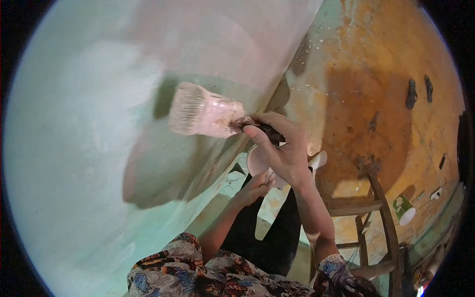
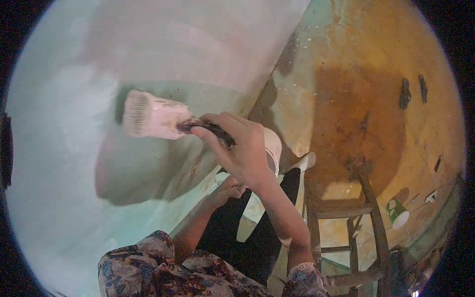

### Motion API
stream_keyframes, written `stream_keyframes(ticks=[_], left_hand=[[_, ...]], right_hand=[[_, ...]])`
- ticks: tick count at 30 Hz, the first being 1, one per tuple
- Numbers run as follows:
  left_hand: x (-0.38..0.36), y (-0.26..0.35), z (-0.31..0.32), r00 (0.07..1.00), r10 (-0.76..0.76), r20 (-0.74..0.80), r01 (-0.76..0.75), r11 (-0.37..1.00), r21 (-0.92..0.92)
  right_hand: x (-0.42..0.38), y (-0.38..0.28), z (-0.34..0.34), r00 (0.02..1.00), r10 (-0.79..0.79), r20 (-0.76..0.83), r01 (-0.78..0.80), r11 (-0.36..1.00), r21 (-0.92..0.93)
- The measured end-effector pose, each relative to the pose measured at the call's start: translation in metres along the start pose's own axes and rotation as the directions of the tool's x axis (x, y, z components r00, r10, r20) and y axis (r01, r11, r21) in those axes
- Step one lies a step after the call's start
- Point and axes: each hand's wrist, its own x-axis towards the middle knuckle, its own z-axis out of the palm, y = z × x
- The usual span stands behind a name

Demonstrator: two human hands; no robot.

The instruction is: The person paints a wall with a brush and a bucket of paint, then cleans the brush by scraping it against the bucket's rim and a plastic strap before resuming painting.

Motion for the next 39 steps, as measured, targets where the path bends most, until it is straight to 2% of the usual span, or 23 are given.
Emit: stream_keyframes(ticks=[1,4,5,8,11,14,17,20,23,25,29,32,35,39], left_hand=[[0.002,0.002,0.000,0.999,0.033,0.023,-0.031,0.996,-0.079],[0.001,0.006,-0.004,1.000,0.016,-0.020,-0.016,1.000,-0.005],[0.002,0.006,-0.004,1.000,0.018,-0.023,-0.018,1.000,-0.010],[0.000,0.007,-0.003,0.998,-0.023,-0.060,0.020,0.999,-0.048],[-0.003,0.003,-0.005,0.999,-0.017,-0.031,0.014,0.994,-0.107],[0.002,0.000,-0.009,0.998,-0.058,-0.015,0.057,0.995,-0.082],[0.003,-0.019,-0.015,0.999,0.047,0.005,-0.046,0.991,-0.126],[0.004,-0.020,-0.016,0.996,0.091,0.011,-0.090,0.990,-0.111],[0.006,-0.008,-0.013,0.995,0.094,0.040,-0.088,0.988,-0.126],[0.007,0.000,-0.010,0.999,0.044,0.030,-0.040,0.990,-0.135],[0.003,-0.012,-0.010,1.000,-0.014,0.008,0.015,0.978,-0.210],[0.004,-0.028,-0.013,0.998,-0.039,0.045,0.048,0.975,-0.215],[0.004,-0.032,-0.010,0.996,-0.083,0.016,0.085,0.979,-0.186],[0.006,-0.035,-0.007,0.991,-0.130,0.008,0.129,0.967,-0.220]], right_hand=[[0.006,0.002,0.005,0.999,-0.047,0.002,0.047,0.999,0.005],[0.019,0.004,0.019,0.991,-0.131,-0.009,0.131,0.991,0.012],[0.022,0.003,0.023,0.992,-0.123,-0.026,0.125,0.988,0.090],[0.028,0.004,0.032,0.985,-0.167,-0.033,0.169,0.979,0.112],[0.028,0.002,0.037,0.985,-0.170,-0.014,0.171,0.981,0.087],[0.031,0.007,0.044,0.979,-0.195,-0.053,0.200,0.973,0.118],[0.032,0.004,0.046,0.986,-0.164,-0.021,0.165,0.984,0.063],[0.033,0.008,0.047,0.976,-0.215,-0.048,0.216,0.976,0.027],[0.032,0.012,0.040,0.981,-0.192,-0.023,0.191,0.980,-0.058],[0.032,0.018,0.037,0.979,-0.199,-0.043,0.195,0.977,-0.084],[0.029,0.034,0.035,0.983,-0.175,-0.061,0.167,0.979,-0.116],[0.026,0.050,0.030,0.990,-0.123,-0.064,0.113,0.983,-0.143],[0.023,0.067,0.024,0.999,-0.019,-0.049,0.011,0.986,-0.169],[0.019,0.096,0.024,0.996,-0.057,-0.075,0.048,0.992,-0.120]])
